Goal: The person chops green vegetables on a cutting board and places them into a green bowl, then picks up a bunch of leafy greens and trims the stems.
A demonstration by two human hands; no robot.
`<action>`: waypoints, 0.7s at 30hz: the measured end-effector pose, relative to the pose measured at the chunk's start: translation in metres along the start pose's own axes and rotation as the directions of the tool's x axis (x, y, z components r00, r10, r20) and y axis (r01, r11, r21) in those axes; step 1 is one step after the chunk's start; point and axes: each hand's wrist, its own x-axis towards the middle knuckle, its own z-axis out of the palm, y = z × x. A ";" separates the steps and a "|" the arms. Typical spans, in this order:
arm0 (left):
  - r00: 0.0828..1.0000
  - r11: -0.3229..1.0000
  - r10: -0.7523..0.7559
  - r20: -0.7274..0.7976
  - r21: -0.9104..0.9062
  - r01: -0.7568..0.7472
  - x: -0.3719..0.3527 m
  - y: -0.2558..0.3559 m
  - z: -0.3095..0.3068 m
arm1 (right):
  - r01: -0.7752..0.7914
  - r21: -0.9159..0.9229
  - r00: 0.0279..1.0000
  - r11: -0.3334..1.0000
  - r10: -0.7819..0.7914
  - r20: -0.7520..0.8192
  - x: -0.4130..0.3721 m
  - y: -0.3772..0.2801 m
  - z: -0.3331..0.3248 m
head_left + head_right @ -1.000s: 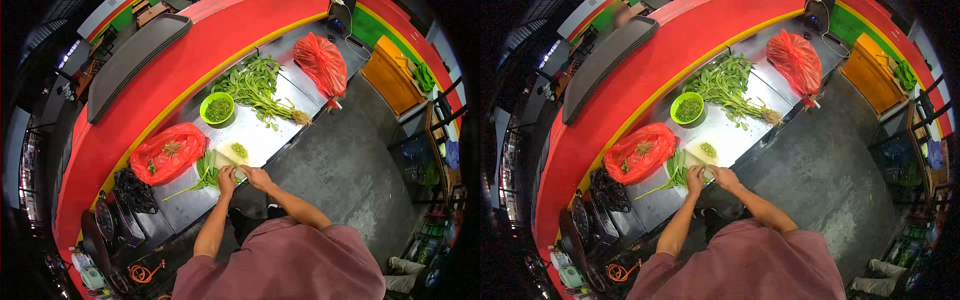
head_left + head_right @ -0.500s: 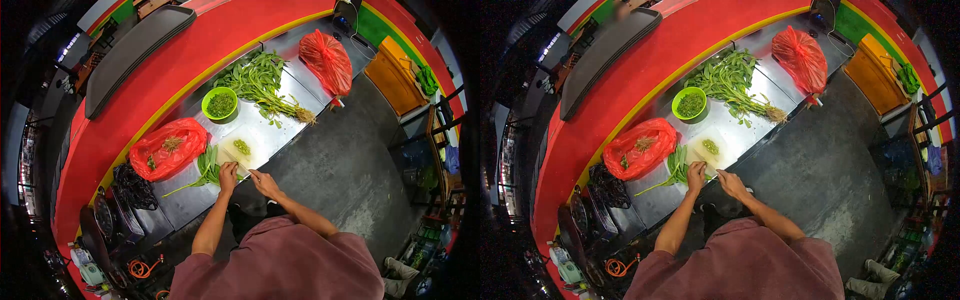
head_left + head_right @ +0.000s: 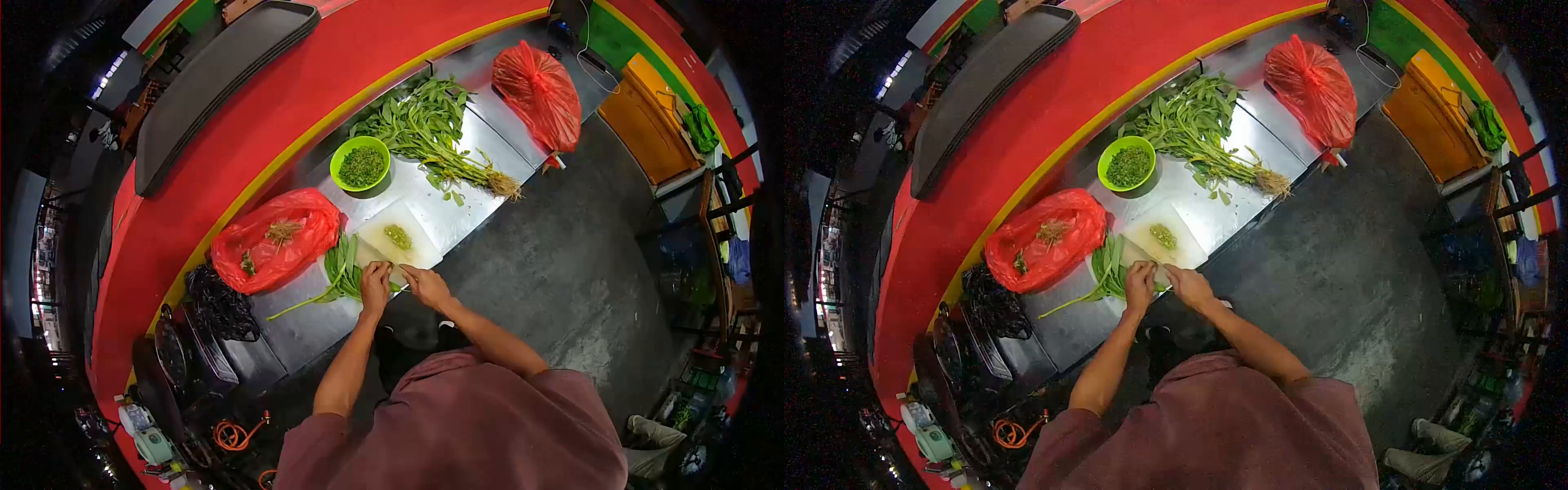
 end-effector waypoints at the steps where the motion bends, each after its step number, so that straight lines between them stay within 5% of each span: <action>1: 1.000 1.000 -0.001 -0.004 -0.001 0.001 0.000 0.001 0.000 | 0.028 -0.009 1.000 1.000 -0.028 0.003 0.006 0.001 0.001; 9: 0.996 0.992 -0.094 0.003 -0.083 0.094 -0.001 -0.004 0.003 | -0.104 0.021 0.994 0.994 0.103 0.044 -0.013 -0.011 -0.009; 21: 0.999 0.999 -0.028 -0.020 -0.017 0.028 0.001 -0.005 0.003 | -0.011 -0.094 1.000 0.996 0.012 0.010 -0.009 -0.003 -0.001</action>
